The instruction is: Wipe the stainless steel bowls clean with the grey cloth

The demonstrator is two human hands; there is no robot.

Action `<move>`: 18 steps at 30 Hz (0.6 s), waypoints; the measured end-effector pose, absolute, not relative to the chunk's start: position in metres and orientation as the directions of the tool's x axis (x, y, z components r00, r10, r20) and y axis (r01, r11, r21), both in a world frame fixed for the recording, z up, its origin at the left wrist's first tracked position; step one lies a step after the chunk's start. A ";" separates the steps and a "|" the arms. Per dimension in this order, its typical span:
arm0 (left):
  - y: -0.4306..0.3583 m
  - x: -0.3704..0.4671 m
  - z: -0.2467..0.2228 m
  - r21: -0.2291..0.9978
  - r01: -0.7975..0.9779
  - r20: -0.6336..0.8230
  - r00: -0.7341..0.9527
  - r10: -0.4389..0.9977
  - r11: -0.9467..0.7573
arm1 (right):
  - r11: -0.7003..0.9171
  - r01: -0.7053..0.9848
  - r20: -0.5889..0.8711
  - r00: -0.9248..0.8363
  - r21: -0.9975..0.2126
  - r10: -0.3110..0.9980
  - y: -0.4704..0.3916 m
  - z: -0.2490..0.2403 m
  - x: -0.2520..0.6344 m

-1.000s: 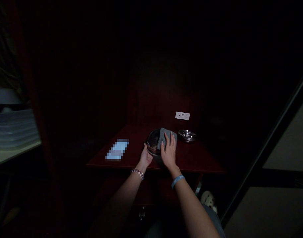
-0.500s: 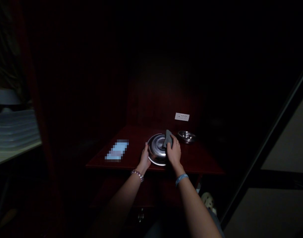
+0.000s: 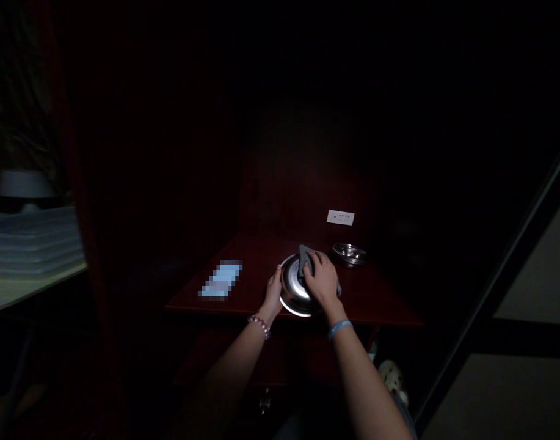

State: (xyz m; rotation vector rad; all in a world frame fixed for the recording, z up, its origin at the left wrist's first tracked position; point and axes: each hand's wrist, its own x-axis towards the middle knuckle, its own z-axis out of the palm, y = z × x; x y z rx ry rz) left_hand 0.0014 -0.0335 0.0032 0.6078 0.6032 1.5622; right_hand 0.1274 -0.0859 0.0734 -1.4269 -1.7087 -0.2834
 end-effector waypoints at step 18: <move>-0.036 -0.005 0.011 0.612 -0.791 -0.029 -0.011 1.000 0.009 | 0.433 0.890 0.698 -0.219 -0.144 0.682 -0.096 0.074 0.110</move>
